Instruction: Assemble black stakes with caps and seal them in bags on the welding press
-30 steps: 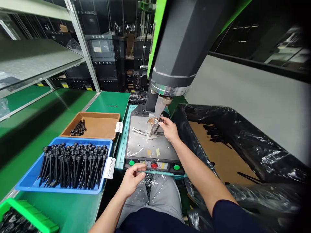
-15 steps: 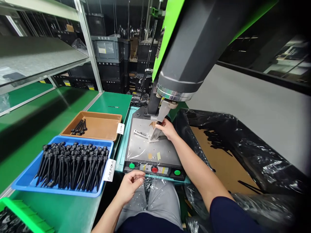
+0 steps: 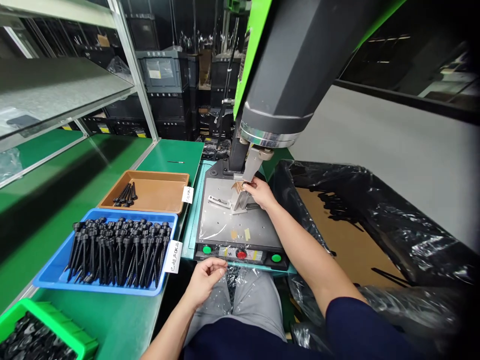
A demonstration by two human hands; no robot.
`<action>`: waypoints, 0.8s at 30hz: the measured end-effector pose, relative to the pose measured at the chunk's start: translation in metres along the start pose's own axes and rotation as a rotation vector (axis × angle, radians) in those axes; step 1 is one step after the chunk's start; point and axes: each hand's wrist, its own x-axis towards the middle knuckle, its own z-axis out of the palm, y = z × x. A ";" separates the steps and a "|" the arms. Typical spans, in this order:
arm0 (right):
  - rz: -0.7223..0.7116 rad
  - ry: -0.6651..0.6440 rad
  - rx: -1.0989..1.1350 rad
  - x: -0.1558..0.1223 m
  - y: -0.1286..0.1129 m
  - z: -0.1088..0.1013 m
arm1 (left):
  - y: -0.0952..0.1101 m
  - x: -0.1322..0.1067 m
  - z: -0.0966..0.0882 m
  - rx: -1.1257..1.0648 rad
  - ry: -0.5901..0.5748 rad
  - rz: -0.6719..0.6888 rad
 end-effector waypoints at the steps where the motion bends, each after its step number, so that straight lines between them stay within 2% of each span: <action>1: 0.005 0.029 -0.004 -0.001 0.000 0.003 | 0.000 0.000 0.001 -0.001 0.000 0.001; 4: 0.025 0.096 -0.010 -0.005 -0.002 0.010 | 0.001 -0.001 0.003 -0.005 0.005 0.006; 7: 0.045 0.094 0.013 -0.007 -0.004 0.011 | 0.004 -0.003 0.003 0.002 0.008 0.018; 10: 0.040 0.052 0.117 -0.013 -0.001 0.004 | 0.011 -0.008 0.001 0.022 0.021 0.039; 13: 0.052 0.124 0.140 -0.028 0.014 -0.012 | 0.015 -0.013 -0.006 0.034 0.069 0.045; 15: 0.089 0.173 0.062 -0.045 0.032 -0.025 | 0.015 -0.015 -0.012 0.038 0.117 0.049; 17: 0.137 0.164 -0.079 -0.066 0.051 -0.037 | 0.013 -0.015 -0.018 0.041 0.169 0.051; 21: 0.220 0.028 -0.506 -0.108 0.082 -0.050 | 0.007 -0.006 -0.026 0.096 0.254 0.065; 24: 0.224 -0.068 -0.716 -0.126 0.089 -0.048 | 0.010 0.012 -0.026 0.201 0.267 0.111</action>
